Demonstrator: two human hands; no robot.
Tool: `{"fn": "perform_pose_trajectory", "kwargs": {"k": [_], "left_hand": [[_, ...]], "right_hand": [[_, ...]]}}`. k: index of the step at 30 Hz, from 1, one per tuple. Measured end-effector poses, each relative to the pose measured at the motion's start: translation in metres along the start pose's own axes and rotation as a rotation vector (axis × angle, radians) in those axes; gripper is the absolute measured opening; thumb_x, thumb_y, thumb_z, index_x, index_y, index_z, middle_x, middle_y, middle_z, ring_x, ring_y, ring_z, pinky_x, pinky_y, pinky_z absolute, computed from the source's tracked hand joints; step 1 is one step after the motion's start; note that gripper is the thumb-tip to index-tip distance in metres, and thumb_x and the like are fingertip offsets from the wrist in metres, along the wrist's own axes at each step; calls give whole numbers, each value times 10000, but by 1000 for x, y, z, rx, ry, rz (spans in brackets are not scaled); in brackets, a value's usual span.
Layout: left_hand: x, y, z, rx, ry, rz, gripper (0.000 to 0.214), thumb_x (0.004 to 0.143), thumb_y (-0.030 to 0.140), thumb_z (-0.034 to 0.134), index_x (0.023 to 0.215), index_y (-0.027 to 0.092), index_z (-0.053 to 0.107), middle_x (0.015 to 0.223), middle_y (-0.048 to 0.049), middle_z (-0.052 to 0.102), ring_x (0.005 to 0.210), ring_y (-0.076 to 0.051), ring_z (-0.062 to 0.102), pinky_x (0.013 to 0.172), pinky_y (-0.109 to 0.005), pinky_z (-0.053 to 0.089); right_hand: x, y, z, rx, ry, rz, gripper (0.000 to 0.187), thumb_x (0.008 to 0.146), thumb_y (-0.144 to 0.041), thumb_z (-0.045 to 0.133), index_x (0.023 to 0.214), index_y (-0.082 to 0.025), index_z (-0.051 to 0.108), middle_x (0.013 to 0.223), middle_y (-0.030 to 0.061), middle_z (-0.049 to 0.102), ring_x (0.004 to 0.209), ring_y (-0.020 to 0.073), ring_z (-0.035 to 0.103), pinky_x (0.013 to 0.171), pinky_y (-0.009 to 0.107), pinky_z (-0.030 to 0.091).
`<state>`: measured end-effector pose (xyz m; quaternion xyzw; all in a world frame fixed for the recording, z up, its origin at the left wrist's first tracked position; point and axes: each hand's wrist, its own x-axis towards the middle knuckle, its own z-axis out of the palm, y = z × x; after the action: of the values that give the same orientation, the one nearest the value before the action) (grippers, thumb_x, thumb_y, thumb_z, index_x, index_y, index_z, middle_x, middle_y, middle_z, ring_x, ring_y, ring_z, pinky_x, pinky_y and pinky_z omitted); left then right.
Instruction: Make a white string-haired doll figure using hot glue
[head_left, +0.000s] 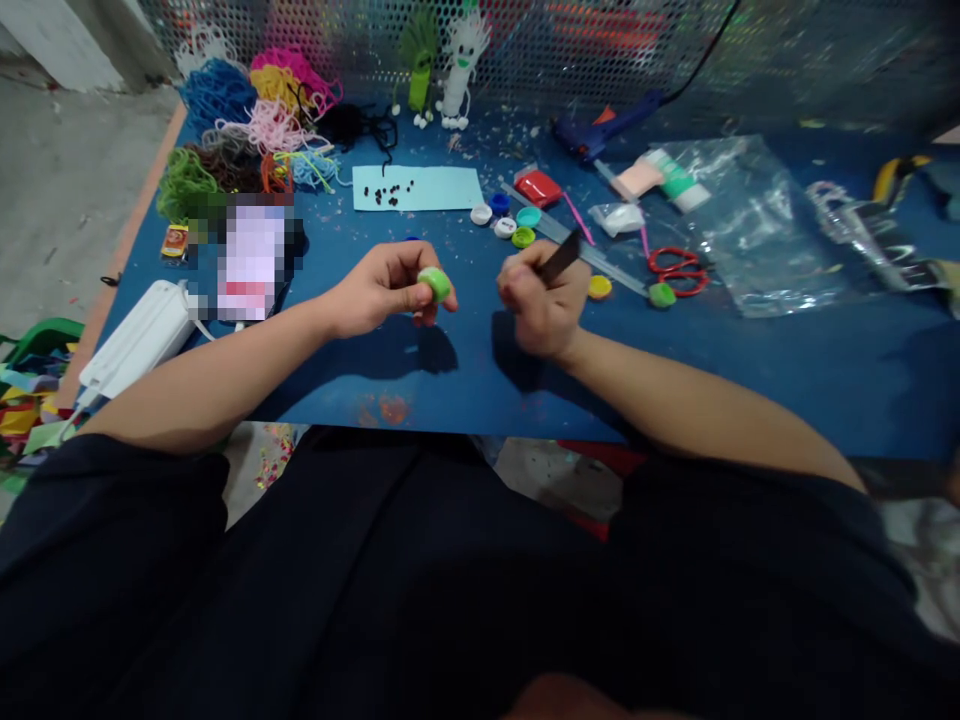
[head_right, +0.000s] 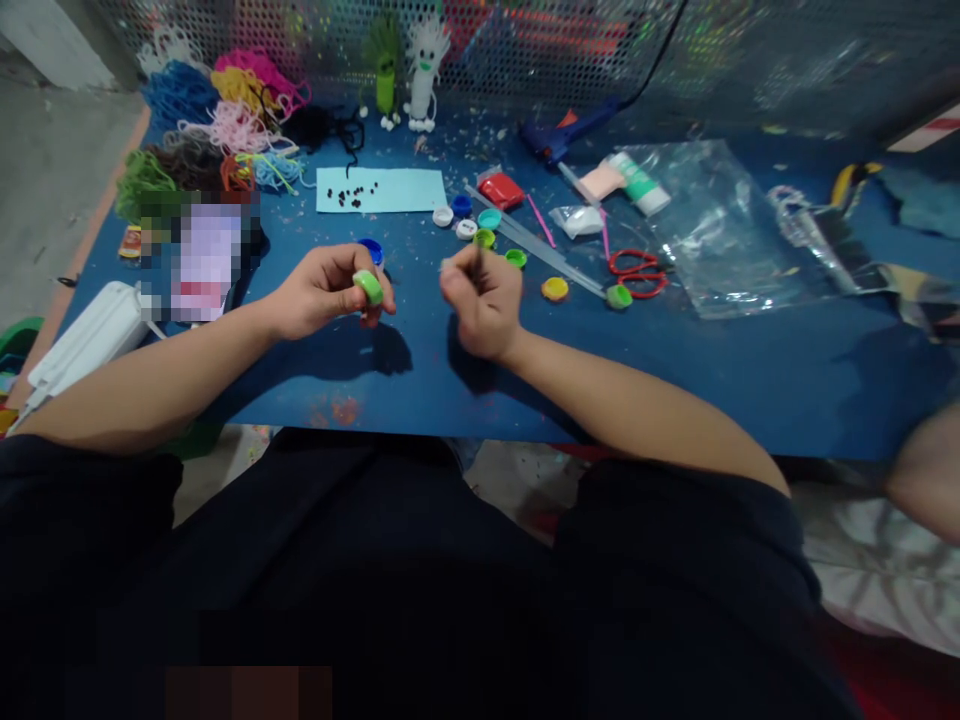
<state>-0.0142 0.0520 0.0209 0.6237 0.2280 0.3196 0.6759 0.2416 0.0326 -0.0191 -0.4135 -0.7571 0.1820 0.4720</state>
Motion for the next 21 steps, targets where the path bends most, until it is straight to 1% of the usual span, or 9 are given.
{"fn": "perform_pose_trajectory", "kwargs": {"k": [2, 3, 5, 7, 9, 12, 15, 18, 21], "left_hand": [[1, -3, 2, -5, -3, 22, 691, 649, 725, 973, 823, 169, 600, 997, -111, 797, 705, -131, 717, 681, -269, 600], [1, -4, 3, -1, -2, 26, 690, 650, 730, 969, 827, 163, 619, 1027, -113, 794, 722, -126, 714, 704, -267, 605], [1, -6, 5, 11, -3, 28, 685, 649, 738, 964, 837, 152, 663, 1061, -114, 784, 750, -119, 706, 743, -266, 608], [0, -7, 8, 14, -14, 25, 679, 643, 730, 971, 831, 140, 691, 1065, -117, 772, 762, -119, 701, 757, -270, 606], [0, -7, 10, 19, -12, 16, 672, 637, 712, 984, 816, 127, 706, 1014, -112, 761, 748, -118, 691, 740, -268, 594], [0, -10, 10, 52, 23, -4, 646, 642, 669, 1001, 813, 107, 731, 865, -84, 739, 720, -117, 675, 709, -252, 565], [0, -13, 9, 79, 70, -14, 584, 683, 614, 999, 826, 105, 751, 763, -53, 719, 696, -115, 661, 693, -245, 543], [0, -15, 8, 95, 87, -12, 536, 703, 570, 999, 847, 107, 772, 741, -43, 722, 684, -111, 653, 677, -240, 524], [0, -17, 10, 85, 72, -22, 523, 729, 561, 986, 875, 97, 792, 780, -64, 749, 703, -112, 671, 692, -238, 535]], "right_hand": [[-5, -4, 3, 30, -82, -30, 549, 1046, -733, 452, 839, -236, 562, 676, 7, 537, 555, 130, 451, 556, 297, 381], [-7, -7, 4, 60, -111, -53, 523, 1028, -703, 531, 832, -224, 604, 671, 3, 565, 540, 114, 449, 553, 282, 375], [-11, -11, 7, 64, -188, -96, 488, 1006, -650, 603, 815, -205, 656, 639, -8, 577, 512, 91, 430, 544, 261, 354], [-12, -12, 9, 40, -215, -90, 463, 981, -616, 644, 796, -194, 684, 608, -13, 571, 510, 85, 423, 545, 251, 344], [-12, -12, 9, 28, -230, -76, 441, 952, -595, 682, 777, -190, 696, 593, -14, 569, 516, 85, 420, 545, 247, 338], [-10, -10, 9, 29, -219, -48, 430, 908, -588, 740, 748, -194, 674, 594, -17, 562, 523, 89, 410, 548, 251, 339], [-10, -9, 9, 52, -174, -13, 420, 860, -609, 789, 838, -204, 675, 589, -34, 540, 513, 94, 402, 542, 256, 348], [-11, -8, 11, 85, -149, -37, 442, 826, -605, 825, 972, -209, 692, 574, -55, 529, 488, 95, 395, 522, 254, 340], [-13, -7, 14, 57, -121, -72, 363, 840, -524, 824, 964, -212, 686, 611, -43, 595, 473, 88, 411, 505, 247, 337]]}}
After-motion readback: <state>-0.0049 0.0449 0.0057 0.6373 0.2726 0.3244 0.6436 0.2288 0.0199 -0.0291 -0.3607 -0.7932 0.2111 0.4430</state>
